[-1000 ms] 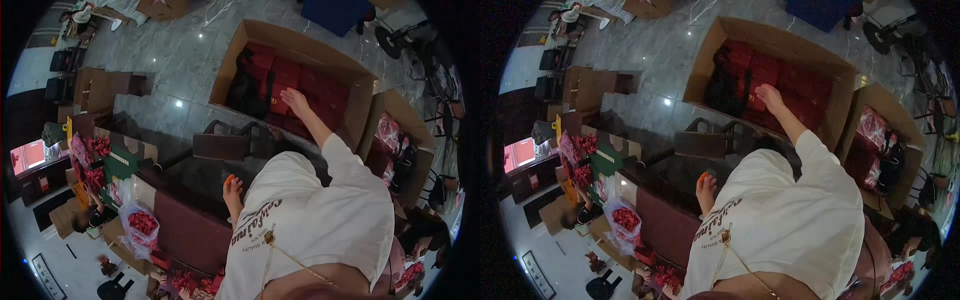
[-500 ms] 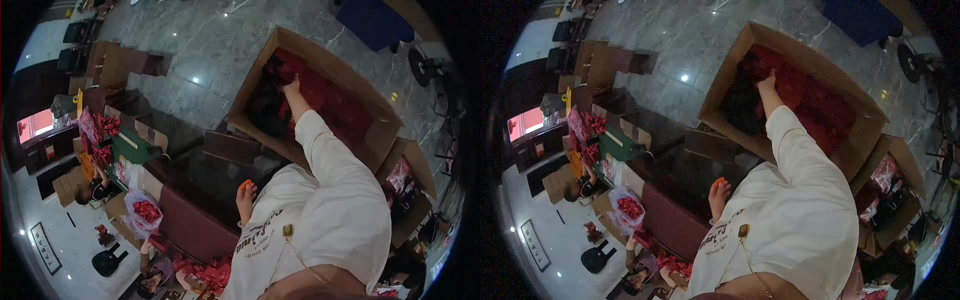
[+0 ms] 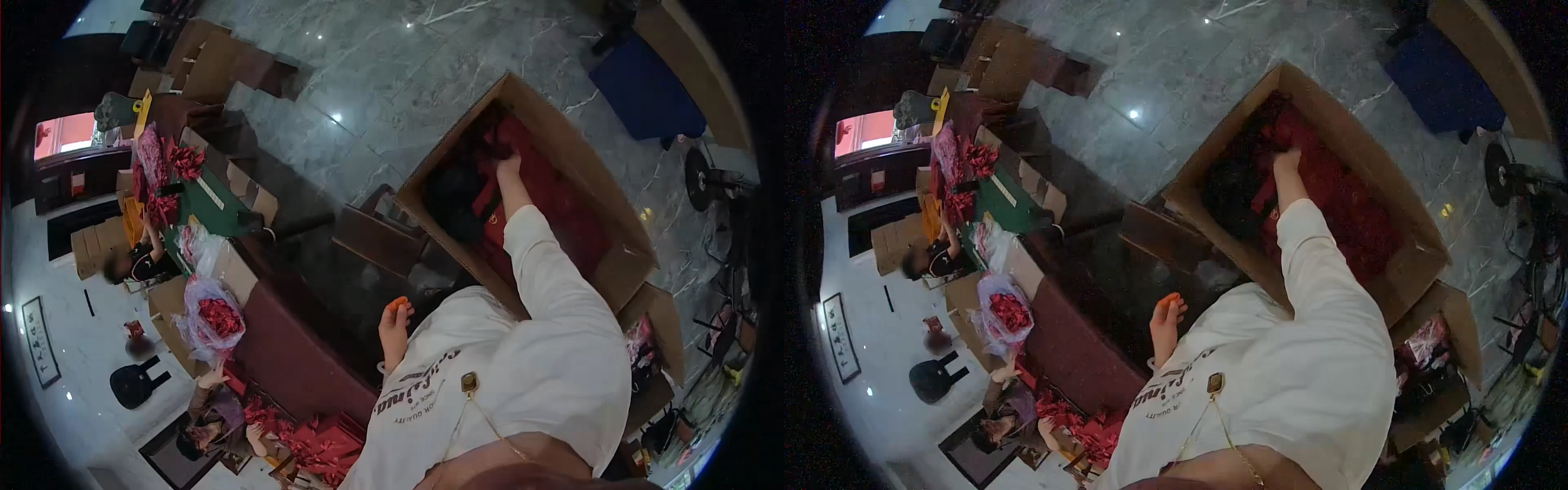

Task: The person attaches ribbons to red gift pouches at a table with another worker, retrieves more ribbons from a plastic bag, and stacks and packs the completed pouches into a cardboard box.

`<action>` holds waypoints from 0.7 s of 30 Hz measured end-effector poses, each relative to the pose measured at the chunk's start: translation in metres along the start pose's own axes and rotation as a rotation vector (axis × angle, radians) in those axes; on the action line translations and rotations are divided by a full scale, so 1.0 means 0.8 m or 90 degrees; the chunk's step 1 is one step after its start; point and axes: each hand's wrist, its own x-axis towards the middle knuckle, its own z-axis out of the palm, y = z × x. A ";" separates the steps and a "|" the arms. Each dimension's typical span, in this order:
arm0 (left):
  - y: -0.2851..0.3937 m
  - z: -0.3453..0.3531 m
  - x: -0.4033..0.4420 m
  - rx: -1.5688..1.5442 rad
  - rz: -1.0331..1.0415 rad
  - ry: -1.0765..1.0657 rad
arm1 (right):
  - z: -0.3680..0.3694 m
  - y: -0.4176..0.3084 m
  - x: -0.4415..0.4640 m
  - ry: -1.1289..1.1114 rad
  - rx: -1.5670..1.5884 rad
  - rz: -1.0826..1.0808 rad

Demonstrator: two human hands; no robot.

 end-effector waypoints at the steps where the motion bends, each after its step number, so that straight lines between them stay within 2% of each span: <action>1: -0.004 0.000 0.003 -0.012 0.026 -0.005 | 0.007 -0.005 -0.020 0.093 -0.091 -0.029; 2: -0.007 0.001 0.006 -0.013 0.019 0.002 | 0.006 -0.009 -0.025 0.085 -0.093 -0.037; 4: -0.010 0.002 0.011 -0.030 0.027 -0.006 | -0.010 -0.009 -0.042 0.073 -0.117 -0.170; 5: -0.009 0.002 0.013 -0.040 0.029 -0.009 | -0.017 -0.022 -0.049 0.008 0.138 -0.053; 6: -0.008 0.001 0.015 -0.045 0.033 -0.016 | -0.031 -0.024 -0.059 0.003 0.137 -0.061; 8: 0.003 0.003 0.022 -0.010 0.123 -0.024 | -0.033 -0.023 -0.132 0.030 0.002 -0.377; 9: 0.000 0.004 0.029 -0.008 0.190 -0.026 | -0.023 -0.026 -0.175 0.029 0.005 -0.387; 11: 0.015 0.001 0.032 0.032 0.239 -0.045 | -0.009 -0.028 -0.250 0.104 -0.115 -0.530; 12: 0.027 0.000 0.033 0.068 0.290 -0.053 | -0.023 -0.038 -0.255 0.047 -0.143 -0.569; 13: 0.038 -0.005 0.031 0.056 0.235 -0.096 | -0.024 -0.041 -0.274 0.050 -0.137 -0.581; 14: 0.053 -0.005 0.025 0.052 0.242 -0.107 | -0.017 -0.048 -0.301 -0.012 -0.209 -0.574; 16: 0.089 -0.004 0.016 0.081 0.341 -0.171 | 0.000 -0.048 -0.351 -0.162 -0.310 -0.543; 18: 0.117 0.000 0.019 -0.106 0.350 -0.315 | 0.021 -0.018 -0.407 -0.218 -0.355 -0.511; 21: 0.147 0.011 0.026 -0.320 0.447 -0.391 | 0.031 0.043 -0.467 -0.348 -0.492 -0.437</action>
